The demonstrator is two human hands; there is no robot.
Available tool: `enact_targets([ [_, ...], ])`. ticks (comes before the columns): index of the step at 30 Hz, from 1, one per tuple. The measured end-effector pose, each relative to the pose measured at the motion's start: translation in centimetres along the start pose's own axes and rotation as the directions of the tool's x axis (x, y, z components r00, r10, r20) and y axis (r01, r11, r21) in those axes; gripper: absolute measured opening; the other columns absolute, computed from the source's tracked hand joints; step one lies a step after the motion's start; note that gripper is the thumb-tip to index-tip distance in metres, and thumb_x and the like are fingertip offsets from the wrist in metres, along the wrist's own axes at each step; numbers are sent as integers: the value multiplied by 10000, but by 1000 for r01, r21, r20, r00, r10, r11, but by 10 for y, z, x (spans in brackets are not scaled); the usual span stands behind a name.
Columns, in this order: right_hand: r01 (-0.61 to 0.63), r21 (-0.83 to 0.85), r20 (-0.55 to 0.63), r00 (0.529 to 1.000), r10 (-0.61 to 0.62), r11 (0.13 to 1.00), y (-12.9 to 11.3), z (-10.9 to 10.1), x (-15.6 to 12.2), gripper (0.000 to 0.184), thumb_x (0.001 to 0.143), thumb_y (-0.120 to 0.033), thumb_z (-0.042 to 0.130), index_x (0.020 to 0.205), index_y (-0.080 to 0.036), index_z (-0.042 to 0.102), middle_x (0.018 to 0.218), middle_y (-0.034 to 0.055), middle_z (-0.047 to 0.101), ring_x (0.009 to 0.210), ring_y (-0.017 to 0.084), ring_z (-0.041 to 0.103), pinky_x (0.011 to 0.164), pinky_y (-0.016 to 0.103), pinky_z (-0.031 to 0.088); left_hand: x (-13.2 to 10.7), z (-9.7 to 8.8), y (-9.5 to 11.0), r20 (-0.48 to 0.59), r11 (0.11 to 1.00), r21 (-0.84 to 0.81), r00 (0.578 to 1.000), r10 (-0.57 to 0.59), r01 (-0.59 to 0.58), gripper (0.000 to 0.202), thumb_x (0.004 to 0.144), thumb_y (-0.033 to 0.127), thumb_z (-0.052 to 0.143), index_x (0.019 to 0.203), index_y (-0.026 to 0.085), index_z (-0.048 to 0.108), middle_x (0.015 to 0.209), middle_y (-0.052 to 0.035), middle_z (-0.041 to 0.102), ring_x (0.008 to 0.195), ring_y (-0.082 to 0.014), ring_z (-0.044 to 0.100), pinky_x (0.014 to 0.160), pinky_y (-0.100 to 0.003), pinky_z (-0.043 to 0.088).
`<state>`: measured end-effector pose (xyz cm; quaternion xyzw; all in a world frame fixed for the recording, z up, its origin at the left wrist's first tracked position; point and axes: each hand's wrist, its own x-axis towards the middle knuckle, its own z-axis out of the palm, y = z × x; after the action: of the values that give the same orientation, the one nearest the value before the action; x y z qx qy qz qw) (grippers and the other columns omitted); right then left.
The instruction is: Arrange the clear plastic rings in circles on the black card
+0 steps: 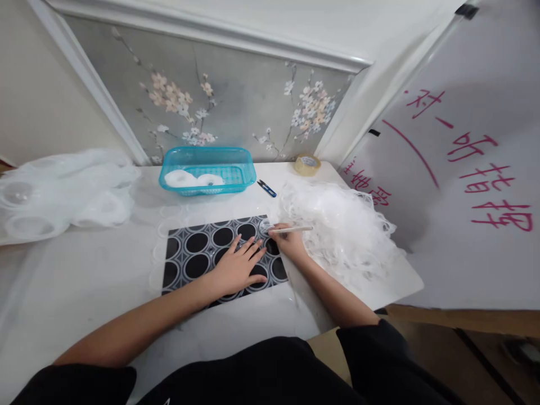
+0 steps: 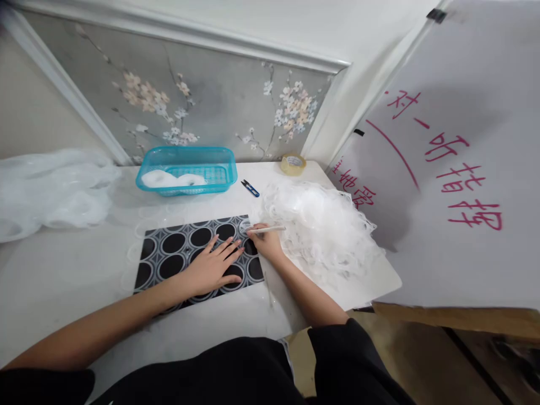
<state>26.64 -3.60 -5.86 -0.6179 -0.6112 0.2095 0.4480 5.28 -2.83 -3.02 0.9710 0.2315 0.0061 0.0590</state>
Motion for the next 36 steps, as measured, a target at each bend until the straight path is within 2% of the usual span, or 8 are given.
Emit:
enact_targets([
  [11,-27,105,-5,1000,27,994,5,-2,2,205,790,-394,627,755,-207,700,830,84,738,899,256,681,838,397,523,8,-8,3,71,1000,19,997,-12,10,730,891,673,354,1450,203,360,1508,-122,328,1396,-311,286,1137,-544,62],
  [21,20,23,4,1000,-20,1000,6,-2,0,190,817,-378,604,790,-222,707,868,77,729,928,252,664,867,404,509,8,-8,6,83,999,14,996,-34,33,697,891,647,391,1432,208,395,1493,-128,359,1380,-326,312,1129,-549,98],
  [25,118,-58,67,991,-114,991,-3,-1,-5,170,854,-311,552,788,-233,688,860,69,723,990,244,632,908,388,469,8,-10,7,103,999,-3,994,-47,48,707,887,631,423,1430,179,393,1490,-141,363,1388,-332,293,1121,-561,125],
  [29,331,-372,157,943,-293,867,-7,-10,7,117,819,-223,545,777,-236,653,795,58,706,876,231,629,809,340,461,7,-15,6,108,999,-9,993,-37,38,701,879,623,456,1427,189,391,1494,-142,353,1380,-328,312,1113,-552,167],
  [31,302,-466,71,950,-306,832,-8,-29,24,142,832,-219,500,783,-210,633,746,80,678,764,236,606,728,344,456,5,-16,4,112,1000,-13,993,-25,27,700,879,627,454,1427,198,387,1499,-138,343,1381,-327,311,1108,-557,180],
  [33,192,-504,-119,950,-288,842,-9,-57,44,235,885,-208,389,840,-172,617,781,125,665,763,255,585,723,372,442,2,-16,2,116,999,-23,993,-20,23,704,881,636,439,1429,198,382,1499,-135,345,1384,-325,306,1103,-562,191],
  [35,34,-549,-373,885,-281,835,-12,-87,59,266,916,-233,350,864,-165,602,840,140,669,818,261,583,766,381,435,-2,-14,1,107,999,-30,994,-20,23,707,885,650,411,1432,204,377,1500,-128,344,1387,-319,303,1103,-557,201],
  [36,-28,-576,-445,849,-285,817,-13,-101,64,255,916,-250,367,858,-169,602,860,140,672,856,264,585,791,381,431,-3,-13,0,101,999,-33,995,-19,23,707,887,657,396,1434,209,373,1502,-124,342,1389,-315,302,1105,-551,202],
])
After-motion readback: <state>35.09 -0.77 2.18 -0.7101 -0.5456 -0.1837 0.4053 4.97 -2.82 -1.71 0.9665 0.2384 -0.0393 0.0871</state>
